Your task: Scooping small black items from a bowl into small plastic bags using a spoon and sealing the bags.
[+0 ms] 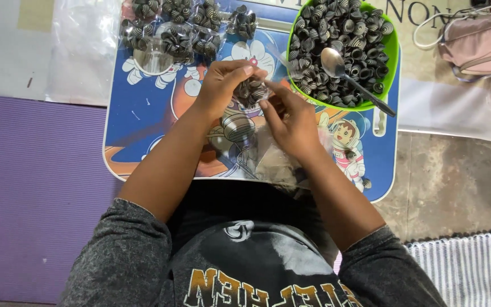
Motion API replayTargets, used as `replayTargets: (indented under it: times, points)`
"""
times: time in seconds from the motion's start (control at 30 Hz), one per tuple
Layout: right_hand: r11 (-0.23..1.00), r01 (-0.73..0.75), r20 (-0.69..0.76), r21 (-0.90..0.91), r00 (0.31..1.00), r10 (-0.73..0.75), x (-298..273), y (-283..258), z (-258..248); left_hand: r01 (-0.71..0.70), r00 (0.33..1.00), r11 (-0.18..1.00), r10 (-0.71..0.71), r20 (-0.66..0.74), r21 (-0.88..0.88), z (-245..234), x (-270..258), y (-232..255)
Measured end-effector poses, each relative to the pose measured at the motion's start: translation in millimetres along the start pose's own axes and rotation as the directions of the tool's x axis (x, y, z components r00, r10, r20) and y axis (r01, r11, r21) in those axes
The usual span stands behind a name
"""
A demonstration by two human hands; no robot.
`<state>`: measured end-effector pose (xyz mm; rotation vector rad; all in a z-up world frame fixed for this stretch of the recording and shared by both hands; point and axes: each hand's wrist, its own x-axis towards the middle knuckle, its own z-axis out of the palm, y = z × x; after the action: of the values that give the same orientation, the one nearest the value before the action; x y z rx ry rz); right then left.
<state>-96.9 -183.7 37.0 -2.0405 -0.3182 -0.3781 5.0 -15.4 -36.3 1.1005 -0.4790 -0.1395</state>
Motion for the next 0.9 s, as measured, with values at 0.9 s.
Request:
replayTargets:
  times: [0.9]
  points:
    - [0.98,-0.006,0.156,0.201,0.987,-0.026,16,42,3,-0.026,0.994,0.914,-0.019,0.107,0.406,-37,-20,8]
